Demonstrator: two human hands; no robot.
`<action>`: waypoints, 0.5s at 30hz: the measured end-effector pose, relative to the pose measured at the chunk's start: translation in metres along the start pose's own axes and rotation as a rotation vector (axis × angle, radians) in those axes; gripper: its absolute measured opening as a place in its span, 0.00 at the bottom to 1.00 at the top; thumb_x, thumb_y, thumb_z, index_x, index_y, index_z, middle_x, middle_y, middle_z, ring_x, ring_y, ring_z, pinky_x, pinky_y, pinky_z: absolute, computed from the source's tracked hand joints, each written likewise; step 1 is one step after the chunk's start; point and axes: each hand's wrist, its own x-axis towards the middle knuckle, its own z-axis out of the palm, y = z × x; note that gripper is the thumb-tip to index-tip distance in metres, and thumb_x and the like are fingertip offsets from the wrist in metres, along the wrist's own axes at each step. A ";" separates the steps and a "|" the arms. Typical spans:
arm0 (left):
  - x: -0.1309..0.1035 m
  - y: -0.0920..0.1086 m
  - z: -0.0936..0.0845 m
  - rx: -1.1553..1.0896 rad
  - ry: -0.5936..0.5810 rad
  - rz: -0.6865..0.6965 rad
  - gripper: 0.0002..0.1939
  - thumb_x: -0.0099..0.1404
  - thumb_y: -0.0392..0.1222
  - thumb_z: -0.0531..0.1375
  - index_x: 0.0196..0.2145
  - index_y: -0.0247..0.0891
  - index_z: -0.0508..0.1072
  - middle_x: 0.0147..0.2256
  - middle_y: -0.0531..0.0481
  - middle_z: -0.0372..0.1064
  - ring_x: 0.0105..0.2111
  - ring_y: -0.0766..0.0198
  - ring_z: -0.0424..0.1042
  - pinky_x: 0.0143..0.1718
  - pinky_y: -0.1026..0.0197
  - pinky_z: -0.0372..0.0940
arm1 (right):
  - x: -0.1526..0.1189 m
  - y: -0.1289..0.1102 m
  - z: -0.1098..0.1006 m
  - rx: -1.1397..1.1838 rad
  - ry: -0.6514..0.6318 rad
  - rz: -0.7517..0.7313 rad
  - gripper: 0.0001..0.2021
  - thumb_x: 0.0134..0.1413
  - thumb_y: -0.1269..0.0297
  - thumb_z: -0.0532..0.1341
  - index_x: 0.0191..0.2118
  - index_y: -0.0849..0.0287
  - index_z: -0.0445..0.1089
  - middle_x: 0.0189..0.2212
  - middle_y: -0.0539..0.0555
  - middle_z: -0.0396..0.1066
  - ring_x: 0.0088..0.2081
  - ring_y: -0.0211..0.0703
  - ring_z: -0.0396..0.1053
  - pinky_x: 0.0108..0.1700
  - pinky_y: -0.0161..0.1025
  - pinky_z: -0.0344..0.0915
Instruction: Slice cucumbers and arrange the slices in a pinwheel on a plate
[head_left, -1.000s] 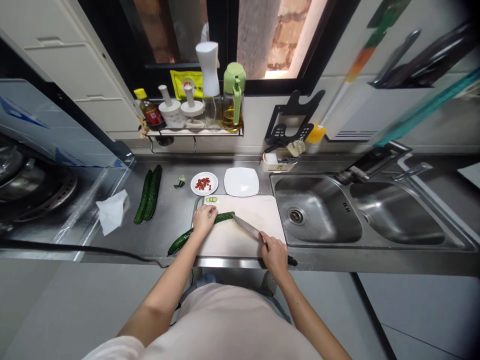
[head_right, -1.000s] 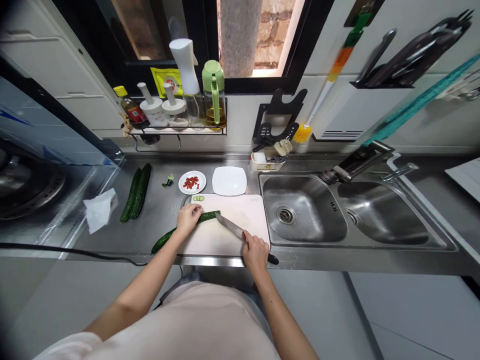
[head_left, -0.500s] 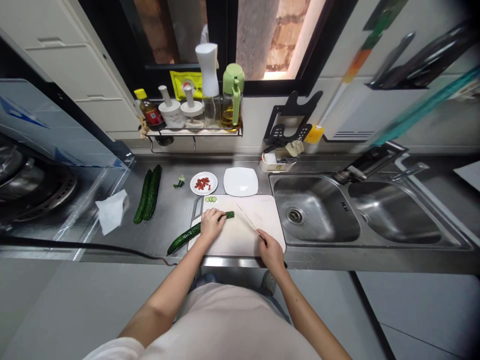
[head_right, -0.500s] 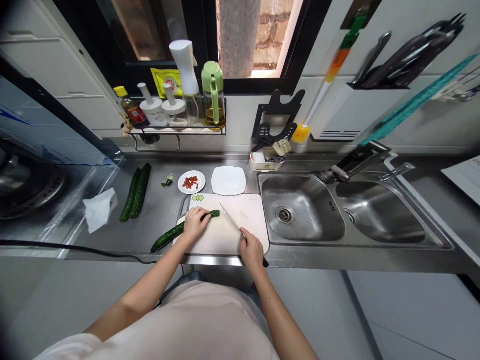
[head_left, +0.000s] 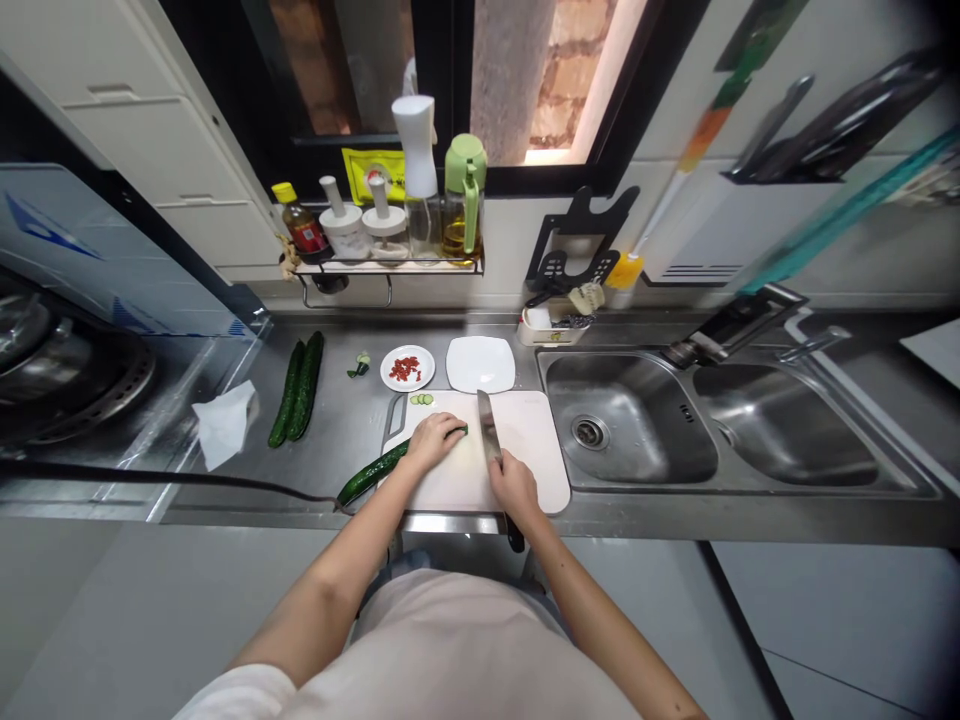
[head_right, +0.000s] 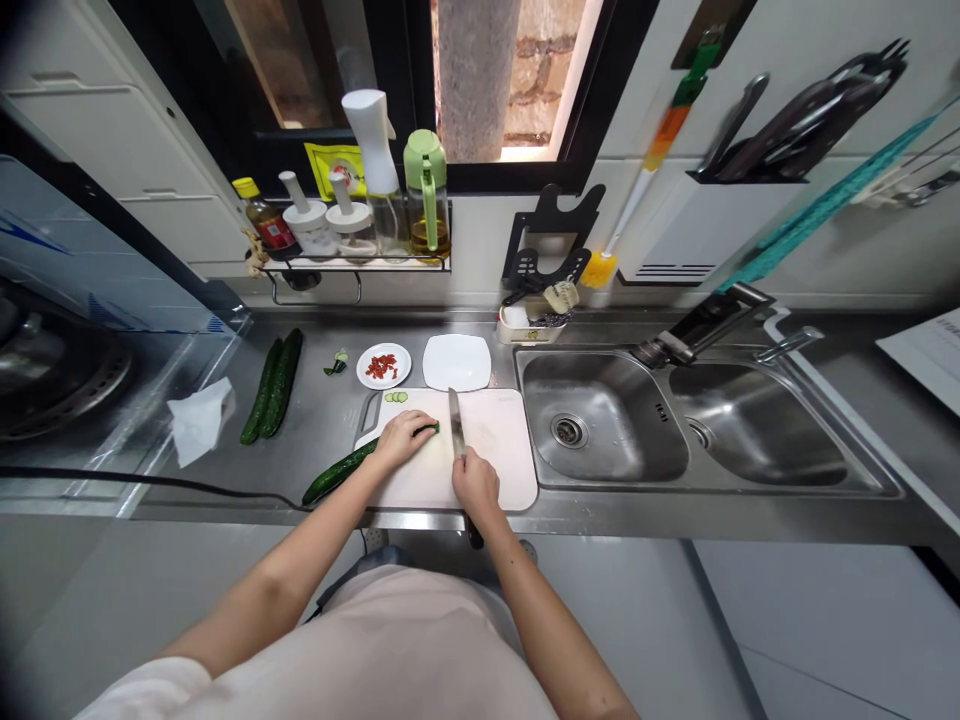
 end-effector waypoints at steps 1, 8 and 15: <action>0.000 -0.001 0.001 0.003 -0.002 -0.001 0.13 0.67 0.46 0.55 0.44 0.45 0.76 0.42 0.49 0.72 0.45 0.61 0.68 0.49 0.59 0.63 | 0.001 -0.003 0.000 0.006 -0.005 -0.002 0.16 0.64 0.62 0.46 0.45 0.60 0.68 0.38 0.58 0.75 0.40 0.44 0.71 0.35 0.35 0.53; -0.002 -0.004 0.006 0.048 0.009 0.016 0.13 0.68 0.45 0.54 0.45 0.45 0.76 0.42 0.49 0.71 0.45 0.62 0.68 0.48 0.60 0.63 | 0.005 -0.020 0.005 0.030 -0.035 -0.013 0.16 0.64 0.63 0.46 0.48 0.60 0.67 0.40 0.60 0.74 0.42 0.46 0.71 0.37 0.36 0.56; -0.003 -0.003 0.008 0.081 0.021 0.030 0.13 0.68 0.45 0.54 0.46 0.46 0.75 0.42 0.49 0.71 0.44 0.62 0.67 0.47 0.60 0.64 | 0.006 -0.026 0.007 0.020 -0.039 -0.025 0.16 0.63 0.65 0.46 0.48 0.61 0.67 0.41 0.61 0.74 0.42 0.46 0.71 0.38 0.36 0.57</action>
